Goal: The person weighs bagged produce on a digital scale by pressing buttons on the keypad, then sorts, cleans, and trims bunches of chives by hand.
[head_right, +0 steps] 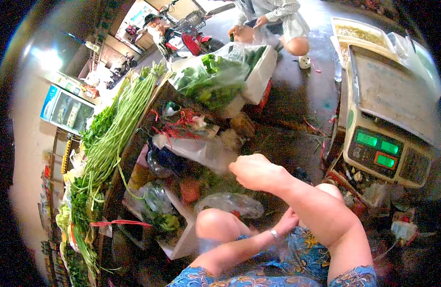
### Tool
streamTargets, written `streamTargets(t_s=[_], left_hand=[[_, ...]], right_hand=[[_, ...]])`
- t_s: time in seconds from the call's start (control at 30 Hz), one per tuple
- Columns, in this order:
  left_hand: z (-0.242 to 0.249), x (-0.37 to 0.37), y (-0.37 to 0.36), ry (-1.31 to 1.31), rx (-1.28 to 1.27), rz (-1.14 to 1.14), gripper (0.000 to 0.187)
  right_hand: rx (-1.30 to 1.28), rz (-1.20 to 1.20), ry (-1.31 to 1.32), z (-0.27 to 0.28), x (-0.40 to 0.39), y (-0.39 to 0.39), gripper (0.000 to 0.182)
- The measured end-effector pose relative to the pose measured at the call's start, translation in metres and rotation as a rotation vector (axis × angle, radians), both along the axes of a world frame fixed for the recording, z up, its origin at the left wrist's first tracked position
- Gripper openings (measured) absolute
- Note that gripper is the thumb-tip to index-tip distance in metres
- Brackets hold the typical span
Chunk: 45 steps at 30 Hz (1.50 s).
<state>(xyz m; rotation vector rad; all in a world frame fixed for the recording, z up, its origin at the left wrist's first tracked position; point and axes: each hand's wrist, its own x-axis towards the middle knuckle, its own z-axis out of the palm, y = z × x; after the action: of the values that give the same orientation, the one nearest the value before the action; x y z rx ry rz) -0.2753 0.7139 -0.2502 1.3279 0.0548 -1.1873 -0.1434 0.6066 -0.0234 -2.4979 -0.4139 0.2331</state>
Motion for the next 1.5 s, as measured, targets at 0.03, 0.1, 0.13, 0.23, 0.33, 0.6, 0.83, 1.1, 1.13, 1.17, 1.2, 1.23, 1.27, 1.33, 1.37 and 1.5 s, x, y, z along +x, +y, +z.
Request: streamTargets(t_s=[0.03,0.1,0.13,0.23,0.33,0.6,0.83,1.1,1.13,1.17,1.2,1.23,1.27,1.33,1.37,1.5], left_hand=[[-0.005,-0.001,0.000,-0.003,-0.027,0.014,0.038],[-0.002,0.002,-0.001,-0.009,-0.055,0.029,0.038],[0.005,0.003,0.000,0.005,0.001,0.005,0.038],[0.013,0.002,-0.002,0.024,0.032,-0.006,0.039],[0.022,0.005,0.000,0.004,0.047,-0.028,0.039],[0.014,0.008,0.000,-0.026,0.058,-0.091,0.040],[-0.014,0.002,0.001,-0.117,0.025,-0.029,0.042],[-0.014,0.002,-0.001,-0.026,-0.010,-0.012,0.047],[-0.018,0.002,-0.001,0.022,-0.022,-0.013,0.048],[-0.023,0.002,0.001,0.026,-0.024,-0.016,0.048],[-0.025,0.003,0.001,-0.022,-0.051,-0.034,0.047],[-0.027,0.004,0.001,-0.072,-0.079,-0.052,0.047],[-0.028,0.004,0.001,-0.069,-0.082,-0.053,0.047],[-0.017,0.008,0.002,-0.067,-0.031,-0.117,0.046],[-0.012,0.008,0.001,-0.067,-0.032,-0.119,0.046],[-0.023,0.005,0.003,-0.058,-0.067,-0.086,0.045]], right_hand=[[0.003,0.003,0.003,-0.002,0.000,0.001,0.028],[0.005,0.007,-0.031,-0.004,0.000,0.001,0.027],[0.007,0.011,-0.028,-0.003,0.001,0.001,0.027],[-0.009,0.003,-0.020,-0.004,0.000,0.001,0.025],[0.039,-0.026,-0.118,-0.003,-0.001,0.002,0.016],[0.055,-0.002,-0.080,-0.001,-0.002,0.002,0.017],[0.058,-0.024,-0.115,-0.006,-0.002,0.003,0.016],[0.079,-0.023,-0.155,-0.011,-0.001,0.005,0.016],[0.079,-0.026,-0.152,-0.010,-0.001,0.005,0.016],[0.069,-0.025,-0.119,-0.008,0.000,0.005,0.017],[0.059,-0.023,-0.086,-0.007,0.000,0.005,0.017],[0.055,-0.027,-0.083,-0.009,0.000,0.005,0.017],[0.040,-0.009,-0.077,-0.012,0.001,0.005,0.019],[0.025,0.007,-0.072,-0.013,0.001,0.005,0.023],[0.020,0.005,-0.059,-0.013,0.002,0.006,0.022],[0.008,0.006,-0.012,-0.009,0.002,0.007,0.019]])
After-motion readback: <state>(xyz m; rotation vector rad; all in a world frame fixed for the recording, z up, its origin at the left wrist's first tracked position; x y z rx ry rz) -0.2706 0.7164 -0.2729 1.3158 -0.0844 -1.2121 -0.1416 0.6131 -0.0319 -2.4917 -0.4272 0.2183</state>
